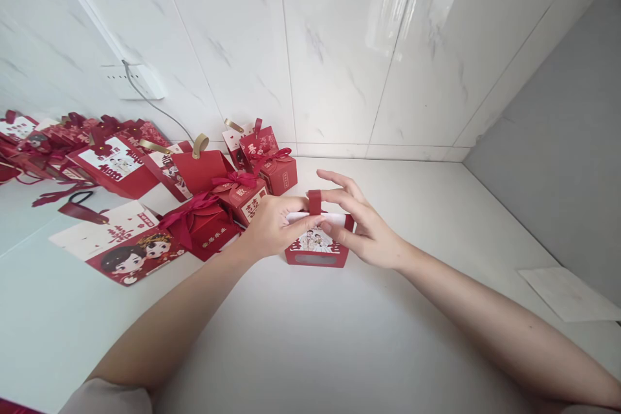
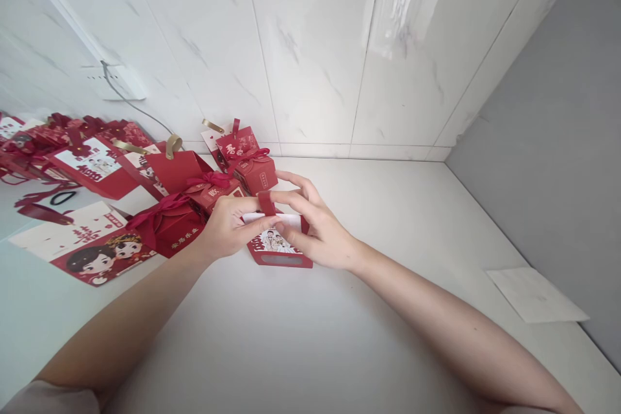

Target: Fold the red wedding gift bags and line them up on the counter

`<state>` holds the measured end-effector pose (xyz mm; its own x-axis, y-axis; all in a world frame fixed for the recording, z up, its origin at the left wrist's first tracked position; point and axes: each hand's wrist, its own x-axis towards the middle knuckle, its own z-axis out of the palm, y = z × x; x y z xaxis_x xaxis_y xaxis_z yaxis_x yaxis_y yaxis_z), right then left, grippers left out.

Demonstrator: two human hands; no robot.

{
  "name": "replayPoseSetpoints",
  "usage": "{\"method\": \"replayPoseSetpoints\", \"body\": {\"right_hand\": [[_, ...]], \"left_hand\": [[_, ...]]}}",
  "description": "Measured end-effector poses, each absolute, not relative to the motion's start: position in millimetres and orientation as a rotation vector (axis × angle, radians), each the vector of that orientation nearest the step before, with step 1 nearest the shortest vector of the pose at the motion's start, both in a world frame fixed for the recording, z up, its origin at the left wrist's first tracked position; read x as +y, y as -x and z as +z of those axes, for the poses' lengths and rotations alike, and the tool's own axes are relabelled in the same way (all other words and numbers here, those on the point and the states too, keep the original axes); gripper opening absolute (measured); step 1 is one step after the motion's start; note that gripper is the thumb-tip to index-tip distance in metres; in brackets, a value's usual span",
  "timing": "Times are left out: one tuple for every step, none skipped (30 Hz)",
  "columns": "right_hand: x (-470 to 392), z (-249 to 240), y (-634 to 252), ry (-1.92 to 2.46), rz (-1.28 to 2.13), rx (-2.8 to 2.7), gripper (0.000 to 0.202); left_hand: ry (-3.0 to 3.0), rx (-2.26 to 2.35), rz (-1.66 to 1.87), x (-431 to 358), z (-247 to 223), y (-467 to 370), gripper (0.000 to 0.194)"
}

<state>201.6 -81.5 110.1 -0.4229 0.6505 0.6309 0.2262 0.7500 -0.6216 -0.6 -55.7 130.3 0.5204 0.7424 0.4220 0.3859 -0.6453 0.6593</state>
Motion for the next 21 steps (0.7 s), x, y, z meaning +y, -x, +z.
{"method": "replayPoseSetpoints", "body": {"right_hand": [[-80.9,109.7,-201.8,0.67,0.581,-1.979,0.035],[-80.4,109.2,-202.1,0.675,0.613,-1.954,0.031],[-80.1,108.9,-202.3,0.675,0.655,-1.919,0.026],[-80.0,108.5,-202.6,0.67,0.7,-1.877,0.021],[-80.2,108.1,-202.7,0.669,0.737,-1.835,0.017],[-80.6,107.7,-202.7,0.675,0.757,-1.8,0.014],[-81.2,107.2,-202.5,0.691,0.759,-1.78,0.014],[-81.9,106.6,-202.1,0.717,0.746,-1.774,0.014],[-82.5,105.9,-201.5,0.747,0.719,-1.778,0.014],[-82.9,105.2,-200.8,0.778,0.683,-1.791,0.015],[-83.2,104.4,-199.8,0.802,0.64,-1.807,0.016],[-83.3,103.5,-198.8,0.82,0.596,-1.821,0.016],[-83.3,102.6,-197.8,0.834,0.552,-1.83,0.017],[-83.3,101.7,-196.9,0.845,0.507,-1.837,0.017],[-83.3,100.9,-196.2,0.854,0.465,-1.84,0.016],[-83.4,100.3,-195.6,0.861,0.43,-1.843,0.014],[-83.7,99.9,-195.3,0.868,0.405,-1.846,0.012],[-84.3,99.8,-195.2,0.874,0.389,-1.852,0.011],[-85.1,99.9,-195.2,0.877,0.38,-1.86,0.01],[-86.0,100.2,-195.5,0.878,0.376,-1.87,0.009],[-87.1,100.8,-195.9,0.875,0.372,-1.882,0.009]], "left_hand": [[-2.251,0.931,0.924,-55.6,131.9,1.0,0.021],[-2.229,0.934,0.87,-55.5,134.1,1.7,0.023],[-2.212,0.93,0.816,-55.6,136.9,2.7,0.024],[-2.206,0.924,0.77,-55.9,140.1,4.1,0.026],[-2.211,0.925,0.738,-56.4,143.5,5.6,0.029],[-2.227,0.936,0.727,-57.1,147.0,7.3,0.03],[-2.249,0.955,0.741,-57.9,150.3,8.9,0.031],[-2.272,0.975,0.765,-58.7,153.3,10.4,0.03],[-2.291,0.994,0.787,-59.3,155.8,11.7,0.027],[-2.308,1.01,0.801,-59.8,157.8,12.7,0.024],[-2.322,1.022,0.812,-60.1,159.1,13.5,0.021],[-2.334,1.031,0.812,-60.1,159.7,14.1,0.019],[-2.347,1.041,0.805,-59.9,159.7,14.5,0.018],[-2.36,1.049,0.802,-59.7,159.2,14.8,0.018],[-2.377,1.053,0.808,-59.4,158.3,14.9,0.018],[-2.397,1.054,0.821,-59.2,157.2,15.0,0.018],[-2.421,1.049,0.831,-59.1,155.9,15.0,0.018],[-2.445,1.041,0.841,-59.3,154.7,14.9,0.017],[-2.471,1.032,0.851,-59.7,153.5,14.8,0.016],[-2.5,1.022,0.862,-60.3,152.5,14.6,0.015],[-2.53,1.013,0.869,-61.1,151.6,14.3,0.015]]}}
